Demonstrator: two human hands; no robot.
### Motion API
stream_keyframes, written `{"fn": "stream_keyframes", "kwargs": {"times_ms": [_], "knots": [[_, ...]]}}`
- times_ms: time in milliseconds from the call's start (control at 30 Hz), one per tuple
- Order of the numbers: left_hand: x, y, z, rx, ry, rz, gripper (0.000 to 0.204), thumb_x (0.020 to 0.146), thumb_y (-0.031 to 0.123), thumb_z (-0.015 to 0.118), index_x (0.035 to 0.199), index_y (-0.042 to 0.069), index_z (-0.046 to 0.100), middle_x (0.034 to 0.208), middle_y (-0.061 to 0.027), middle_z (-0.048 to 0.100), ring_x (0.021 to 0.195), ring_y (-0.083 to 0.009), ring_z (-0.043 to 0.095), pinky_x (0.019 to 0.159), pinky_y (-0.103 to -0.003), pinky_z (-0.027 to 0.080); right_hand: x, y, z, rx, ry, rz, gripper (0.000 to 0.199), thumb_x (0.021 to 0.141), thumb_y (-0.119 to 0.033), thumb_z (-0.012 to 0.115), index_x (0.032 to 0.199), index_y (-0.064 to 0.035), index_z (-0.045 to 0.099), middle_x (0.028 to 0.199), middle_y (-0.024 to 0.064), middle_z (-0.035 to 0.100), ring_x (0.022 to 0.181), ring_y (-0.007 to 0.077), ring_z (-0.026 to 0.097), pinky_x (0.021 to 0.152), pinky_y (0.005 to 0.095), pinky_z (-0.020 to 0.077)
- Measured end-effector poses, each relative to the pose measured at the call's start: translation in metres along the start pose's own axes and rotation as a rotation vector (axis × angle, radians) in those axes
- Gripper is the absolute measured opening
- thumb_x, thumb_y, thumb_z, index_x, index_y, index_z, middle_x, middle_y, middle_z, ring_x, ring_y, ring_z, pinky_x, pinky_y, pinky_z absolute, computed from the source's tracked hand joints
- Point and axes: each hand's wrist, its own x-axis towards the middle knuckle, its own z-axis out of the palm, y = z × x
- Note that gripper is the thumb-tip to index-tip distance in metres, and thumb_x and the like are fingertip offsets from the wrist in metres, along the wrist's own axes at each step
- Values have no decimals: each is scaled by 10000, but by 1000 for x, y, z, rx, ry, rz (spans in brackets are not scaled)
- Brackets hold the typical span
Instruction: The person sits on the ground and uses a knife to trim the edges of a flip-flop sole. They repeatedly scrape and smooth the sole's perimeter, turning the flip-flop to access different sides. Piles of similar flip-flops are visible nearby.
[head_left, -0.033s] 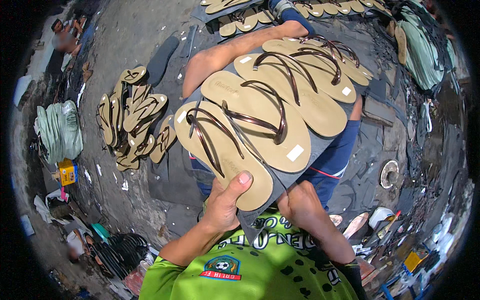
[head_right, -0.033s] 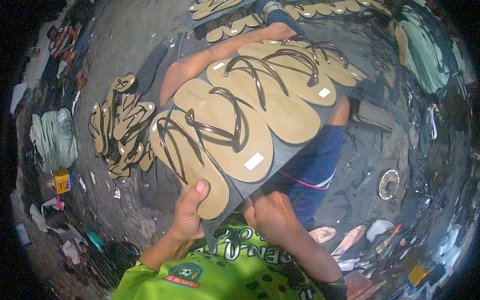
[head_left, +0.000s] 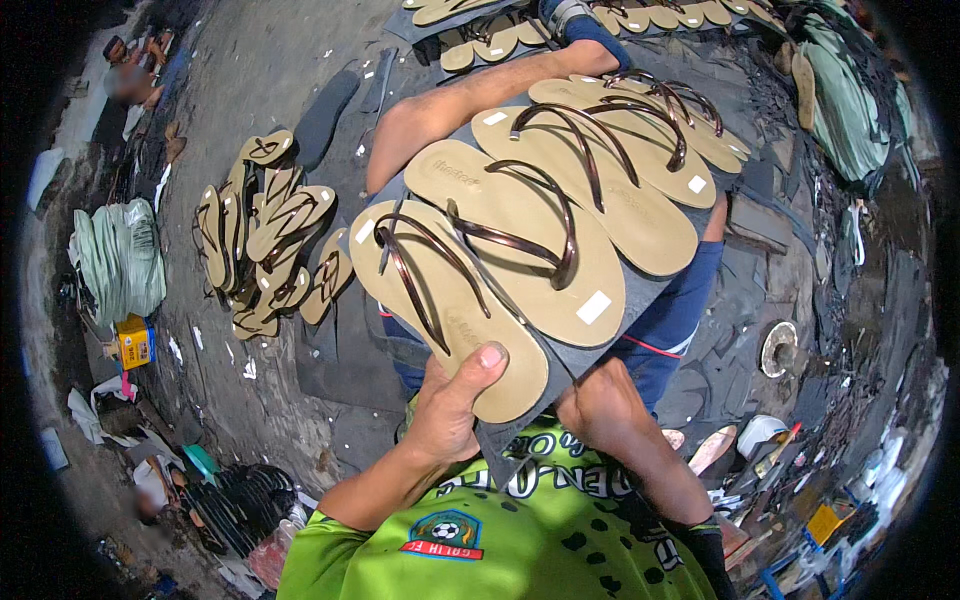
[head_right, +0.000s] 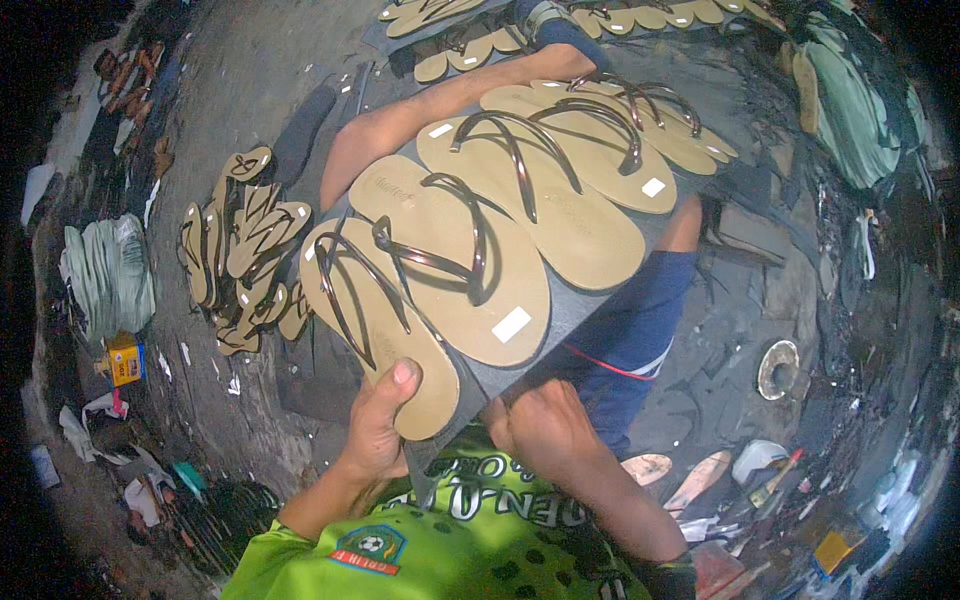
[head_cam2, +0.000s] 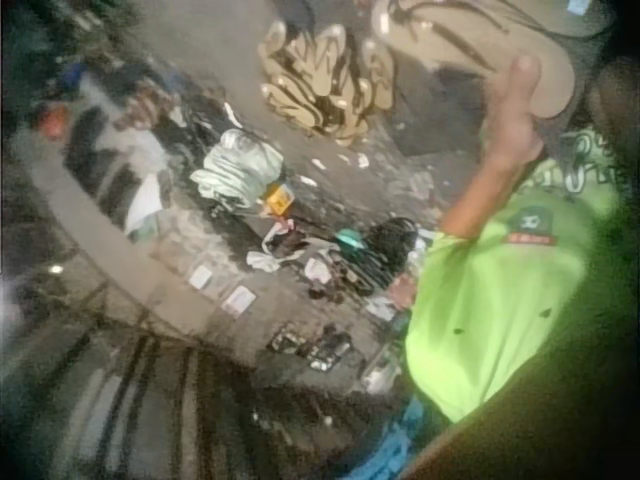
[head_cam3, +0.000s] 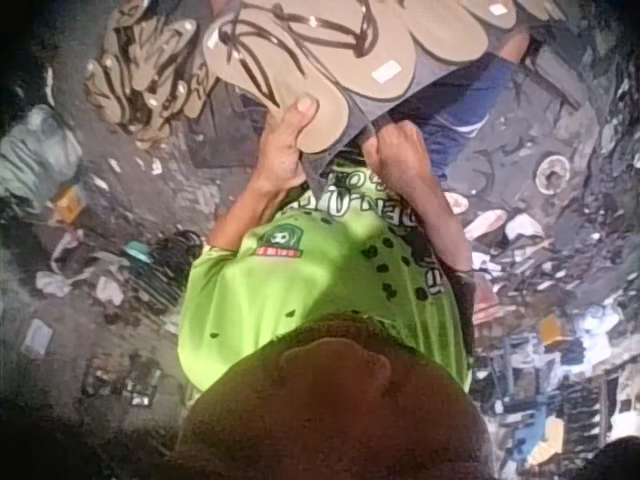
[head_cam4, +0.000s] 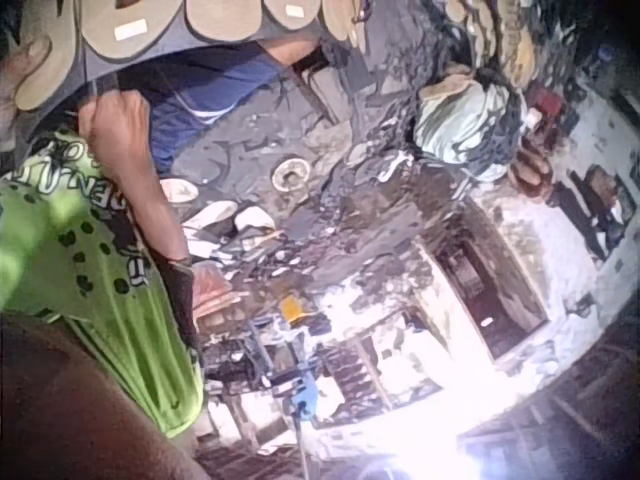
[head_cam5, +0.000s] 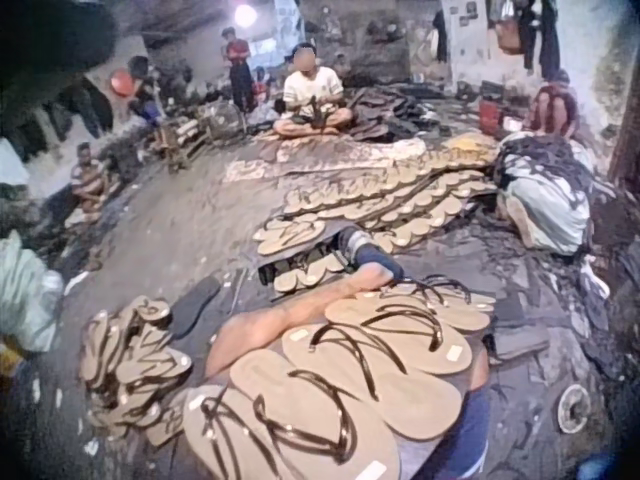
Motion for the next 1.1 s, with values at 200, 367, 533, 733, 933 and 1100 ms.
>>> {"fn": "stream_keyframes", "kwargs": {"times_ms": [200, 367, 533, 733, 933, 1100], "knots": [[1, 1, 2, 29, 13, 27, 464, 874, 144, 634, 1284, 7, 467, 1155, -102, 603, 1036, -177, 595, 909, -317, 486, 37, -4, 13, 115, 189, -233, 337, 823, -158, 594, 1146, -63, 609, 1145, 176, 613, 1054, 364, 582, 913, 444, 455], [-1, 2, 13, 45, 28, -26, 451, 868, 128, 651, 1259, -17, 481, 1144, -116, 605, 1026, -175, 594, 904, -316, 483, 45, 12, 62, 616, 242, 56, 291, 905, -241, 528, 1109, -50, 608, 1082, 197, 623, 996, 356, 602, 877, 412, 465], [-1, -3, 9, 54, 28, -15, 443, 864, 138, 655, 1240, -31, 494, 1125, -129, 616, 1007, -178, 599, 881, -314, 485, 65, -3, 32, 196, 193, -169, 278, 890, -236, 549, 1079, -42, 610, 1040, 205, 623, 972, 358, 604, 855, 410, 468], [-13, 5, 9, 163, 14, -46, 458, 854, 186, 656, 1219, -45, 502, 1070, -129, 634, 951, -184, 617, 856, -320, 492, 92, -28, -17, -177, 234, -369, 264, 872, -230, 573, 1043, -33, 612, 989, 215, 624, 942, 359, 607, 830, 407, 472], [-48, 14, -9, 356, -10, -126, 483, 820, 212, 693, 1198, -32, 516, 1023, -112, 639, 937, -173, 610, 854, -313, 483, 170, 7, 26, -161, 53, -244, 239, 848, -225, 587, 909, 6, 592, 844, 247, 605, 831, 397, 609, 733, 442, 474], [-68, 15, -27, 632, -186, 30, 439, 797, 177, 722, 1148, -23, 550, 994, -91, 642, 942, -156, 599, 844, -324, 485, 154, -14, 29, 401, 100, -221, 507, 995, -421, 376, 984, 40, 587, 875, 209, 644, 815, 356, 626, 742, 445, 467]]}}
